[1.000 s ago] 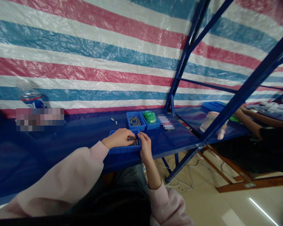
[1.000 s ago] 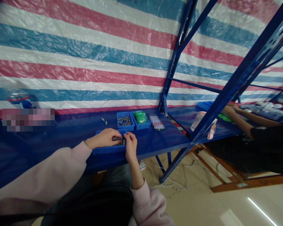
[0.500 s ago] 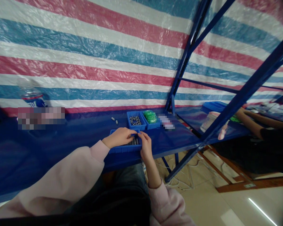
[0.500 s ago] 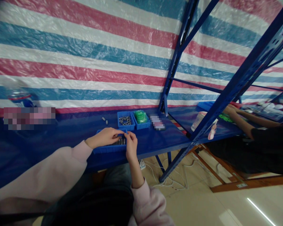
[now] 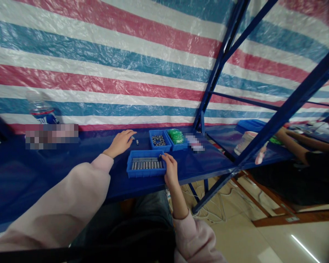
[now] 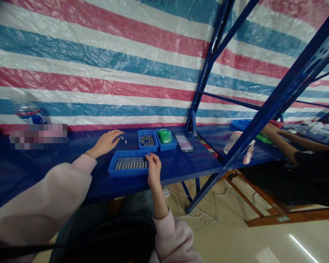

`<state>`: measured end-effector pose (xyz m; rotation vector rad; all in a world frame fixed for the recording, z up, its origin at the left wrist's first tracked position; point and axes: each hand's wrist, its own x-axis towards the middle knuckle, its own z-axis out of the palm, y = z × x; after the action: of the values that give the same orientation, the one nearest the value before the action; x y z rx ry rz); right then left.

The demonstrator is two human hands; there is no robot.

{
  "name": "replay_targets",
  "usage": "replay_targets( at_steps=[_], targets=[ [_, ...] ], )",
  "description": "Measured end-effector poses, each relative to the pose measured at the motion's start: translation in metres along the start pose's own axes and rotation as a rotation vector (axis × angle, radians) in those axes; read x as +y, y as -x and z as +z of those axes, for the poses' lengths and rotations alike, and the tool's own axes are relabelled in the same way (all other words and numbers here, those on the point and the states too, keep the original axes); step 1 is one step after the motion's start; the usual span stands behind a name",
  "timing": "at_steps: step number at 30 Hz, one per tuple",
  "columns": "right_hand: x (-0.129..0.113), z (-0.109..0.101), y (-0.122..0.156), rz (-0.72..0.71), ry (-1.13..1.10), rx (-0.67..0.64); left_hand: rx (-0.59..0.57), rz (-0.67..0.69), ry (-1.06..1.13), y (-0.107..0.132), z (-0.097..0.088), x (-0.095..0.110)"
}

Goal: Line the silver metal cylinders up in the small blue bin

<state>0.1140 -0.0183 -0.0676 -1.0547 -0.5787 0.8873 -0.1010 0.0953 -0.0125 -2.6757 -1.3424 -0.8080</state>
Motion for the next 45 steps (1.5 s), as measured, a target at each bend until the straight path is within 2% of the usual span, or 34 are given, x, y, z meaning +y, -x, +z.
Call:
replay_targets(
  at_steps=[2, 4, 6, 10, 14, 17, 22, 28, 32, 37, 45],
  targets=[
    [0.001, 0.0, 0.0, 0.003, 0.0, 0.0, -0.117, -0.133, -0.068, 0.003, 0.016, -0.025],
    [0.001, 0.0, 0.0, 0.001, 0.005, -0.007, -0.207, -0.221, -0.082, 0.006, 0.029, -0.04],
    [0.001, 0.0, 0.0, -0.004, 0.011, -0.011, -0.233, -0.199, -0.072, 0.006, 0.037, -0.042],
    [0.0, 0.002, 0.001, 0.005, 0.011, -0.007, -0.269, -0.073, -0.055, 0.001, 0.043, -0.029],
    [-0.003, 0.003, 0.003, 0.031, -0.014, 0.005, -0.229, -0.03, -0.033, -0.002, 0.044, -0.019],
    [-0.004, 0.003, 0.003, 0.034, -0.012, 0.004, -0.173, 0.016, 0.028, -0.003, 0.043, -0.021],
    [-0.003, 0.002, 0.002, 0.018, 0.011, -0.001, -0.15, 0.1, 0.179, -0.003, 0.038, -0.023],
    [-0.003, 0.002, 0.002, 0.007, 0.017, -0.003, -0.131, 0.038, 0.334, 0.0, 0.032, -0.015],
    [-0.002, 0.002, 0.001, 0.004, 0.019, -0.005, -0.1, -0.019, 0.339, 0.001, 0.036, -0.018],
    [0.0, 0.001, 0.0, 0.004, -0.008, -0.014, -0.191, -0.049, 0.353, -0.001, 0.036, -0.025],
    [0.0, 0.001, 0.0, -0.003, 0.016, -0.003, -0.208, -0.094, 0.313, 0.001, 0.026, -0.023]
  ],
)
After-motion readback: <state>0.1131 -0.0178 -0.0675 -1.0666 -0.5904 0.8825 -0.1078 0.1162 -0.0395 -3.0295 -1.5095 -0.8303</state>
